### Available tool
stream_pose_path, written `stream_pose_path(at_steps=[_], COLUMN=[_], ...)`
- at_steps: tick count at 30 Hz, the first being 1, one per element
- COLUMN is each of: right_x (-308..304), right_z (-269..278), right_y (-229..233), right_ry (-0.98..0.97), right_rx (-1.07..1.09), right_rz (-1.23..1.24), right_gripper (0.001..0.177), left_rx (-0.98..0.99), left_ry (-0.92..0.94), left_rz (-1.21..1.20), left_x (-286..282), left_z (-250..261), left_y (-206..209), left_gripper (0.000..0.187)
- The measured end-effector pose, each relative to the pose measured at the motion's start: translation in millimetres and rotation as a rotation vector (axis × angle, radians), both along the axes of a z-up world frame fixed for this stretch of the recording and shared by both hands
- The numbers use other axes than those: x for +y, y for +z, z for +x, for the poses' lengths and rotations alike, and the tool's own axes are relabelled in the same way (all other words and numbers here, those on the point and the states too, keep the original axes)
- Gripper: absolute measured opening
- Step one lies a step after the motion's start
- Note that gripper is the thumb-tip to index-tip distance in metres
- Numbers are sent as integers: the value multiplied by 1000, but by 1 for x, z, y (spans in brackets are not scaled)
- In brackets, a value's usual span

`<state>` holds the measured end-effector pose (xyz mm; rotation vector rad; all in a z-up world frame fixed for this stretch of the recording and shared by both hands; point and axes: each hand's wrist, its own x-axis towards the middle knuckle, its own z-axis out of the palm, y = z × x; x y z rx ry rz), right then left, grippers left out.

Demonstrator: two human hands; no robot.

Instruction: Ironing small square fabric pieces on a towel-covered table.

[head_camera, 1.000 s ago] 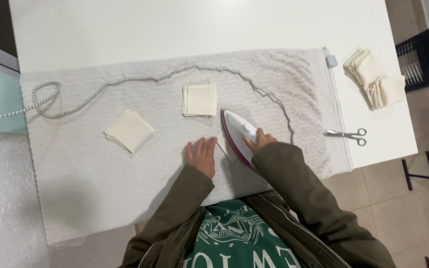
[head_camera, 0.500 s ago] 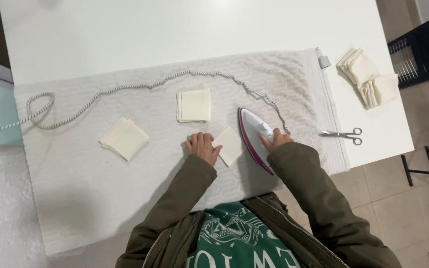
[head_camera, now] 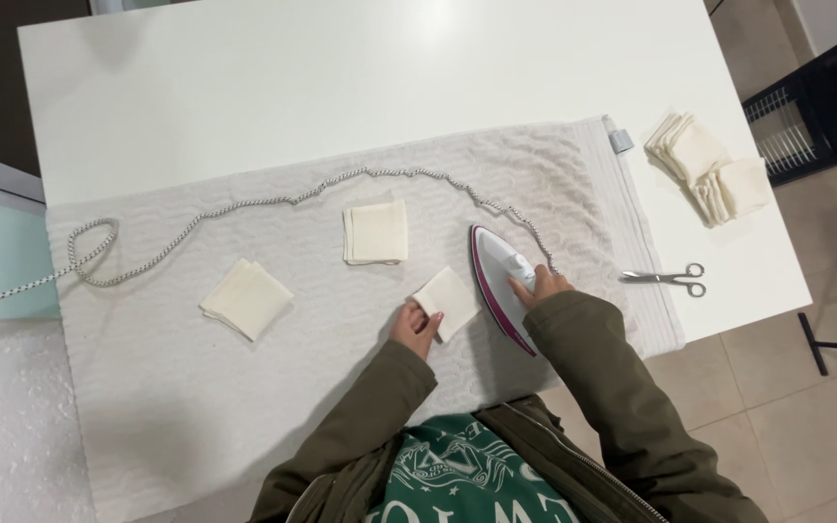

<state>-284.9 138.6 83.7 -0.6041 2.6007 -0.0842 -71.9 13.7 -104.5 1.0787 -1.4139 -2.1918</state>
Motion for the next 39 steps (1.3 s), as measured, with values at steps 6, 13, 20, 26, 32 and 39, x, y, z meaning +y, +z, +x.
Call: stream_pose_path(at_steps=[6,13,20,26,32,39], right_x=[3,4,5,5,1,11], right_z=[-1,-5,-8,-5,-9,-19], right_y=[-11,-23,-33,-30,-22,-45], right_ry=[-15,-11,-11,-1,-10,13], right_rx=[23,-12,6,38,0,79], right_rz=[-5,43,16,12,9,1], right_gripper=[64,67,68,66,66,69], left_rx=[-291,-359,-431,-469,-412,-583], left_ry=[-15,87,-143,-184,-190,-73], left_rz=[-405,-853,-1306,-1336,-1533,-1543], left_x=[-77,-177,-163,-127,-123,-164], left_z=[-3,-39,-89,-69,-52,-2], left_y=[51,172,93,144,104,96], left_gripper=[24,26,31,47,77,68])
